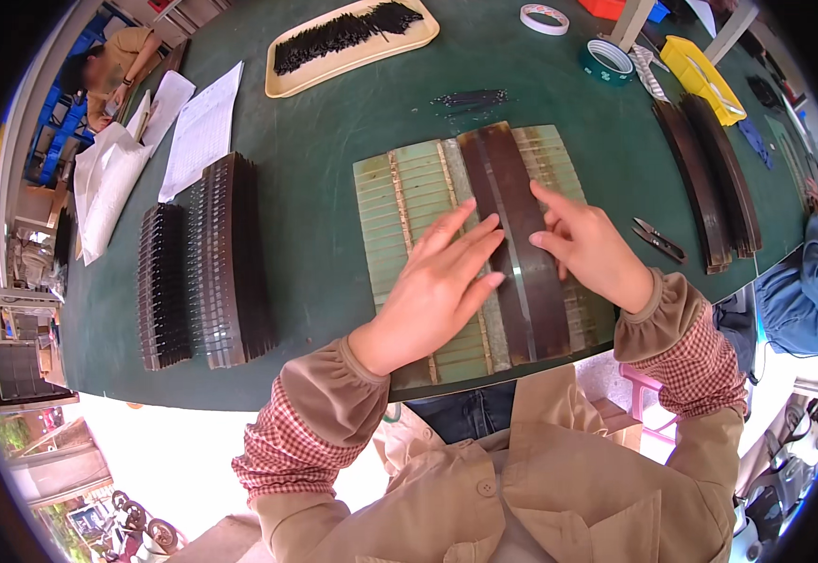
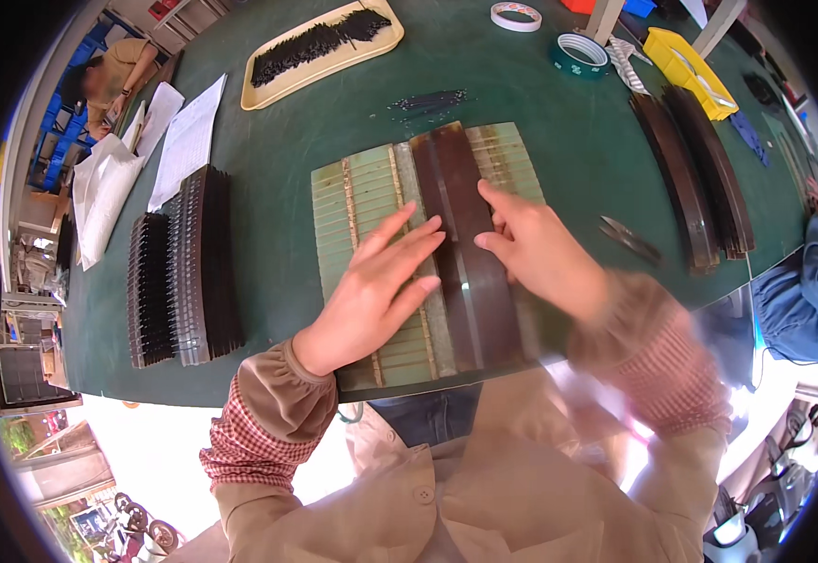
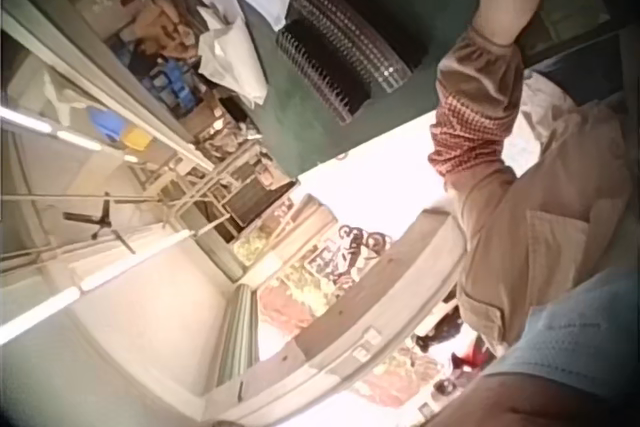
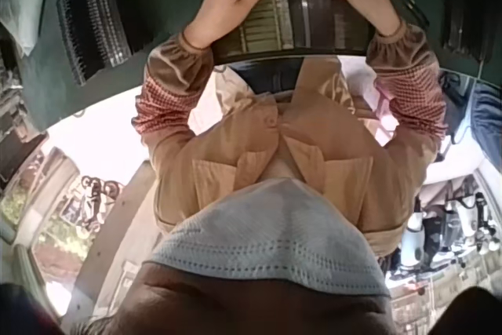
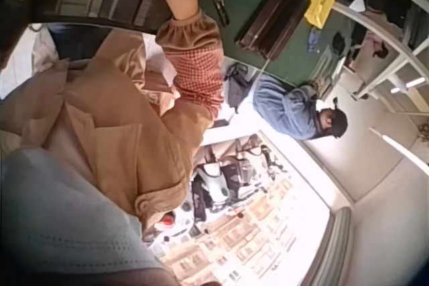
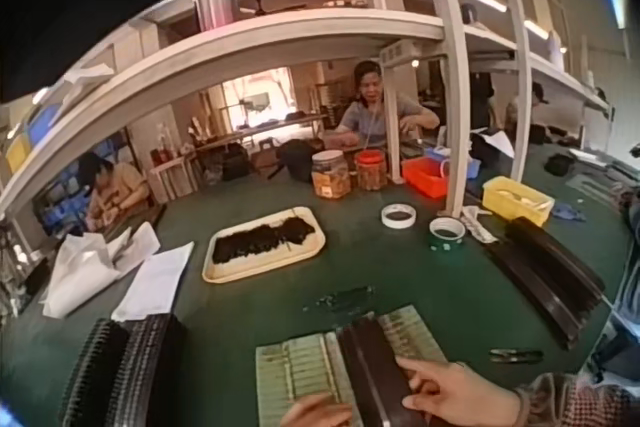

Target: Assembling electronic components by manually inserting small pins into a strip template.

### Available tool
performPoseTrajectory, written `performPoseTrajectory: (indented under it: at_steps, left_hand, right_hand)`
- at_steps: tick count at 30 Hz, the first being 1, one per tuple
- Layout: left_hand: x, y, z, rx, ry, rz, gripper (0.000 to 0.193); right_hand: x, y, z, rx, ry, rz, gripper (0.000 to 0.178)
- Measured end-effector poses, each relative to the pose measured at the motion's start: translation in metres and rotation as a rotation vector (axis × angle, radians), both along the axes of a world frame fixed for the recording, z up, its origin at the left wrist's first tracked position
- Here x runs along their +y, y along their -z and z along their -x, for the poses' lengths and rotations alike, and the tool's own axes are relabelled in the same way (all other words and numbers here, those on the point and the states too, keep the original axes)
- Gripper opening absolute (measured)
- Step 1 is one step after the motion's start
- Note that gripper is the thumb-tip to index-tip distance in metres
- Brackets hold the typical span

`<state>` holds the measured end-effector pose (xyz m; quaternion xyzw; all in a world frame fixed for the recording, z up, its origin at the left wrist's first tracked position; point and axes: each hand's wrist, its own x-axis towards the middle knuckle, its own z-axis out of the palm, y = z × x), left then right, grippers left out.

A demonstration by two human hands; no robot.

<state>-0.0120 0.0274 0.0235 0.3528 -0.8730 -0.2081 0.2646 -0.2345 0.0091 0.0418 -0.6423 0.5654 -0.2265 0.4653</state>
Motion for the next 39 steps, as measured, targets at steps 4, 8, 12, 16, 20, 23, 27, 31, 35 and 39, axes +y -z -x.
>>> performPoseTrajectory:
  at_steps: [4,8,12,16,20,23,27,31,35,39]
  left_hand:
    - [0.002,0.014,0.006,-0.144,0.015,0.105,0.049]
    - [0.000,0.017,0.007,-0.096,0.023,0.159,0.044]
    - [-0.001,0.026,0.002,-0.105,0.022,0.198,0.040]
    - [-0.001,0.021,0.004,-0.117,0.035,0.127,0.040]
    - [0.002,0.018,0.006,-0.117,0.031,0.128,0.041]
    - [0.001,0.015,0.007,-0.125,0.017,0.139,0.042]
    - [0.001,0.016,0.004,-0.113,0.012,0.136,0.042]
    - [0.003,0.016,0.005,-0.119,-0.005,0.136,0.042]
    - [0.001,0.016,0.005,-0.095,-0.012,0.147,0.041]
    - [0.001,0.016,0.005,-0.063,-0.007,0.147,0.040]
  right_hand:
    - [0.000,-0.001,0.000,0.470,-0.186,0.425,0.037]
    - [-0.007,0.010,0.012,0.454,-0.281,0.780,0.045]
    - [-0.001,0.031,0.013,0.577,-0.388,0.766,0.054]
    - [-0.002,0.034,0.014,0.591,-0.374,0.798,0.054]
    - [0.000,0.034,0.015,0.580,-0.368,0.805,0.055]
    - [0.000,0.032,0.015,0.566,-0.358,0.782,0.056]
    - [0.002,0.030,0.013,0.561,-0.374,0.771,0.057]
    - [0.001,0.024,0.013,0.555,-0.402,0.758,0.057]
    - [-0.002,0.023,0.014,0.533,-0.427,0.733,0.058]
    - [-0.003,0.022,0.016,0.529,-0.419,0.717,0.058]
